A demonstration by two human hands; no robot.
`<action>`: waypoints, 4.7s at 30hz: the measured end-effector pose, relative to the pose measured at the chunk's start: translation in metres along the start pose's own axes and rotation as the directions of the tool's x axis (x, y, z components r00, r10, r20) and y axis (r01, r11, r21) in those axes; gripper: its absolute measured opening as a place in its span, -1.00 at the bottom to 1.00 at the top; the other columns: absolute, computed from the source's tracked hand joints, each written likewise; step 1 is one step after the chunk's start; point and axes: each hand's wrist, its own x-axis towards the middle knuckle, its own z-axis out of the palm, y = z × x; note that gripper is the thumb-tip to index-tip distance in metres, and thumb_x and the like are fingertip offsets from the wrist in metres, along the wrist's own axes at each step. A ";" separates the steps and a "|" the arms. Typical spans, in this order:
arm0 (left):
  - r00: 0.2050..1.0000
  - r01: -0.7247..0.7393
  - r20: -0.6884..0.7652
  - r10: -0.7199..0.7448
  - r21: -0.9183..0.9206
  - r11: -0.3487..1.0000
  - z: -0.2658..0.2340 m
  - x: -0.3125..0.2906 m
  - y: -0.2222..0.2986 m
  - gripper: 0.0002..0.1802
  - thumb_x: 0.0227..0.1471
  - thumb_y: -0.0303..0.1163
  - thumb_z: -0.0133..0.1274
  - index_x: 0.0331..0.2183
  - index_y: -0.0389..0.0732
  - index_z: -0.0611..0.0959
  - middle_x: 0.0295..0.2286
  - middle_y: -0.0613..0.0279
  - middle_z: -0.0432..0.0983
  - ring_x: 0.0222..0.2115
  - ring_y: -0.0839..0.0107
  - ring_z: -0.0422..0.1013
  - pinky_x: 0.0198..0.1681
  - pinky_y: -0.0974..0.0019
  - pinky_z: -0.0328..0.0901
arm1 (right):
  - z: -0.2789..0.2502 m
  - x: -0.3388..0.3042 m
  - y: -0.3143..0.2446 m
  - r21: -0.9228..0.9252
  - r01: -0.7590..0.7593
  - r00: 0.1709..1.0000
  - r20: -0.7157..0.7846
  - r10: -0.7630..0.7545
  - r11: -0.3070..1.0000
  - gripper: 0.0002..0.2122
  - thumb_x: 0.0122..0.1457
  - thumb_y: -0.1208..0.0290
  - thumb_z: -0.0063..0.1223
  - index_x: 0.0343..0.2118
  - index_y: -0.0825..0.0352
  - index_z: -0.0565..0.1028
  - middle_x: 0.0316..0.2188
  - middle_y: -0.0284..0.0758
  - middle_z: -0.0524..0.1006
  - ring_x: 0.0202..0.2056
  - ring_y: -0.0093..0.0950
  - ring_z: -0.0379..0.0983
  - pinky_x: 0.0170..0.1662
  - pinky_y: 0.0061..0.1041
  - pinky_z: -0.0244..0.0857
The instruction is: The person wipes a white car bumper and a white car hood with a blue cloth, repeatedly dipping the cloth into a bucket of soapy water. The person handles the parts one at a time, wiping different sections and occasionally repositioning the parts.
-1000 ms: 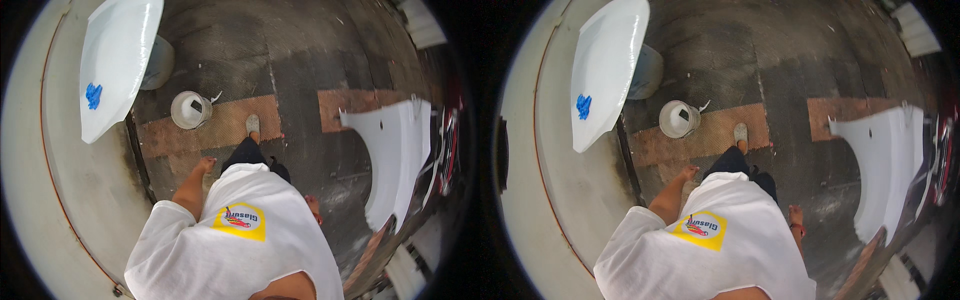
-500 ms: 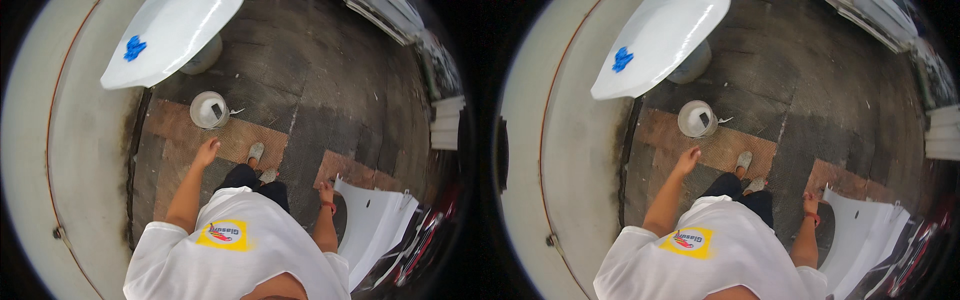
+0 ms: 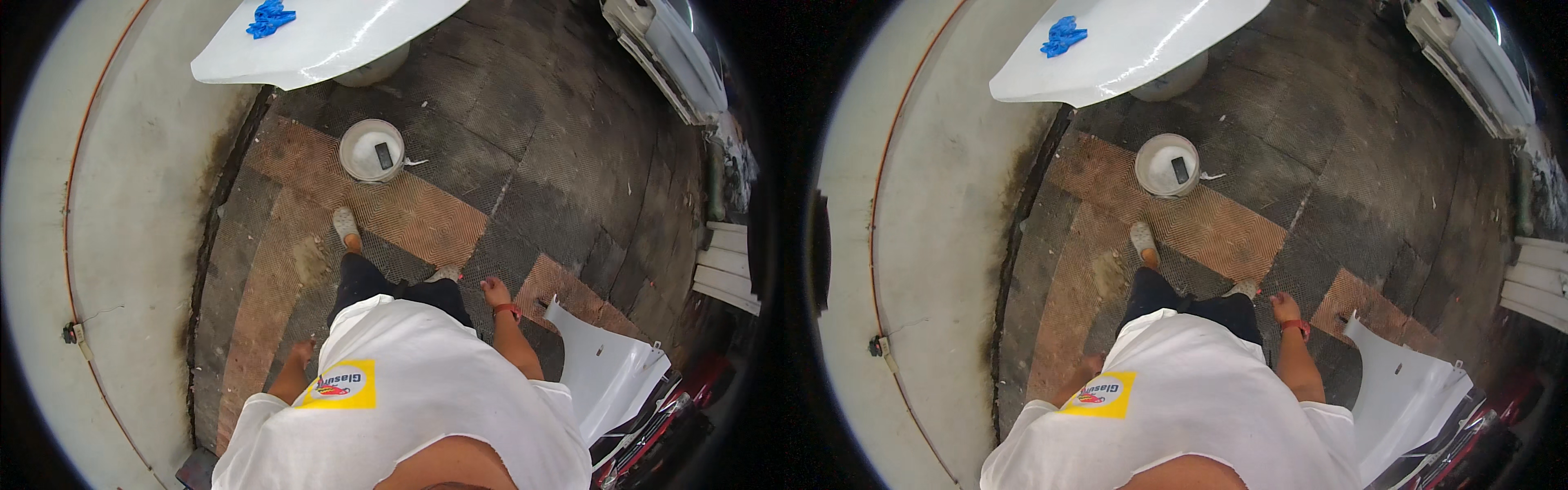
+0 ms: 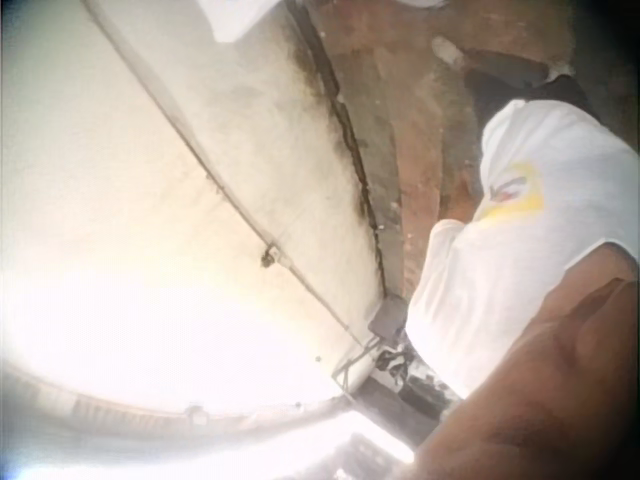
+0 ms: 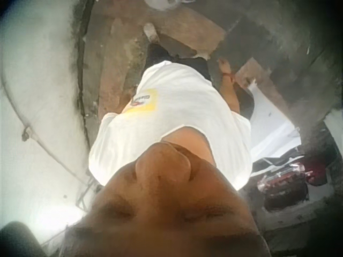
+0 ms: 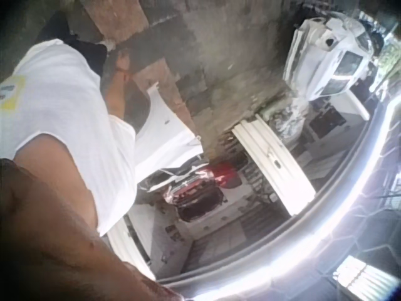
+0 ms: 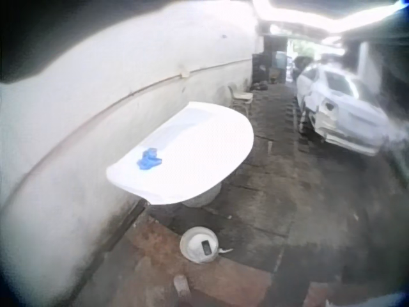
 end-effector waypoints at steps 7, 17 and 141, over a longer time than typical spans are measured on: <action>0.978 -0.072 -0.201 0.052 -0.094 0.993 -0.150 0.114 0.058 -0.38 0.49 0.02 -0.17 0.26 -0.25 0.55 0.18 -0.05 0.54 0.21 0.02 0.45 0.28 -0.03 0.29 | 0.061 0.015 -0.063 -0.386 0.015 0.985 0.163 0.052 0.922 -0.47 0.33 0.06 0.13 0.21 0.35 0.56 0.15 0.03 0.60 0.20 0.00 0.52 0.28 -0.12 0.37; 0.870 -0.485 -0.113 0.479 -0.025 0.874 -0.433 0.177 0.259 -0.32 0.42 0.05 0.00 0.34 -0.21 0.48 0.21 -0.08 0.53 0.21 0.00 0.47 0.31 0.02 0.30 | 0.145 0.049 -0.422 0.015 0.298 0.954 -0.048 -0.297 0.955 -0.48 0.39 0.08 0.12 0.24 0.37 0.52 0.18 0.05 0.57 0.21 -0.02 0.50 0.29 -0.16 0.35; 0.791 -0.508 0.350 0.502 0.833 0.220 -0.142 0.836 0.688 -0.27 0.22 -0.11 -0.01 0.33 -0.24 0.48 0.33 -0.15 0.36 0.34 -0.05 0.33 0.38 0.01 0.21 | 0.307 0.566 -0.423 -0.347 0.472 0.431 -0.712 -0.555 0.811 -0.54 0.11 0.16 0.38 0.08 0.07 0.53 -0.02 -0.20 0.55 0.00 -0.17 0.58 -0.13 -0.16 0.60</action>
